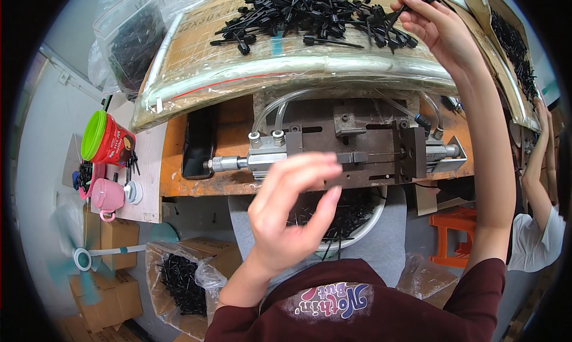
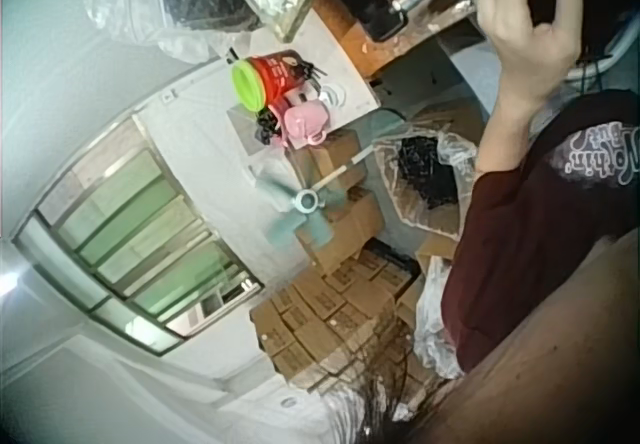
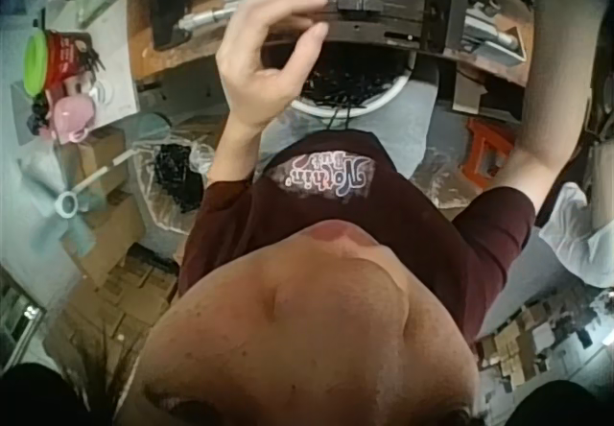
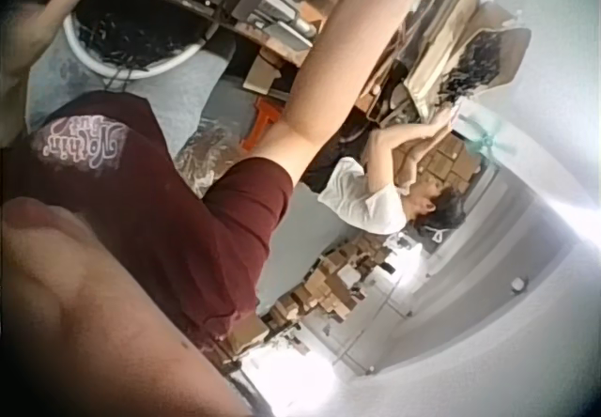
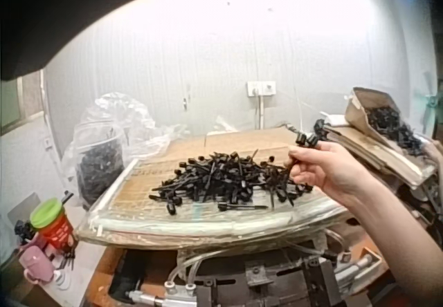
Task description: Manually assemble and compress black electronic connector components using a pneumatic jig.
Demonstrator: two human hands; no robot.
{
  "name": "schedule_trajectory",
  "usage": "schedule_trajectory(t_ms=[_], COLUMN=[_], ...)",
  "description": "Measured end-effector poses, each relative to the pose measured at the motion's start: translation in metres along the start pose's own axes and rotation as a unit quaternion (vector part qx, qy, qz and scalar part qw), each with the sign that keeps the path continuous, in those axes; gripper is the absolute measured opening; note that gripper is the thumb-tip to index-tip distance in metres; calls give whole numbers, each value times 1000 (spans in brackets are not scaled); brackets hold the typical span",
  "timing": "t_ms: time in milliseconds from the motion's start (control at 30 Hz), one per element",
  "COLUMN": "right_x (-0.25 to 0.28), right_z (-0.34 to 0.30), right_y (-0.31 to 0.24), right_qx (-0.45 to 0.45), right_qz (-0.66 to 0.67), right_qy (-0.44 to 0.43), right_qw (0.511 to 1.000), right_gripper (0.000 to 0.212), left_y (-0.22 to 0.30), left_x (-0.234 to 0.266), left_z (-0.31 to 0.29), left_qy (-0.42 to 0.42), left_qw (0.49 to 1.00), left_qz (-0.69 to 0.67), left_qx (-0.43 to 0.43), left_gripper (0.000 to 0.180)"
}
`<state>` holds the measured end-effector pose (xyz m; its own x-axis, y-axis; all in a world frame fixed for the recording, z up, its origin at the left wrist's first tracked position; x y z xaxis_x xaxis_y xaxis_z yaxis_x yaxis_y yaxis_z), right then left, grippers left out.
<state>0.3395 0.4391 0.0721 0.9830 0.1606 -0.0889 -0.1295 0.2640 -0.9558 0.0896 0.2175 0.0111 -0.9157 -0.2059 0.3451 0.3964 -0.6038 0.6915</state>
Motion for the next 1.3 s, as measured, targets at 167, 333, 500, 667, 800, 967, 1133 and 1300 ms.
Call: schedule_trajectory(t_ms=[167,333,500,667,800,967,1133,1300], right_x=[-8,-38,-48,-43,-26,-19,-21,-26], right_z=[-11,-30,-43,-55,-91,-146,-182,-203], right_y=[20,18,23,19,4,-5,24,43], right_qx=[5,9,6,21,62,87,25,-35], right_qz=[-11,-65,-49,6,12,59,119,153], right_qy=[-24,-62,-58,-52,69,83,74,112], right_qw=[1000,996,997,998,996,991,990,981], right_gripper=[29,31,32,28,28,30,22,19], left_y=[-6,-11,-24,-10,11,11,-11,-9], left_x=[-6,-25,-56,-52,-34,-35,-60,-72], left_z=[33,76,118,112,76,8,-30,-33], left_qy=[66,101,40,33,11,-83,-122,-118], left_qw=[992,965,959,959,978,992,965,943], left_qz=[100,204,220,217,160,95,221,296], left_qx=[-43,-129,-172,-178,-136,-32,-73,-95], left_gripper=[39,43,24,15,25,30,28,25])
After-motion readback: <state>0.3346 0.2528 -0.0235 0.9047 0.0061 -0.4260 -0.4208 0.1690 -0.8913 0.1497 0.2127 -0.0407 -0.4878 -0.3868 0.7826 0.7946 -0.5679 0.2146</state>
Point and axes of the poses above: each hand's wrist, its own z-axis towards the middle knuckle, its own x-axis out of the back of the hand, y = z × x, the point moved 9 cm from there along z, towards the middle knuckle, and after that the axes turned 8 degrees about z, right-handed, at the moved point
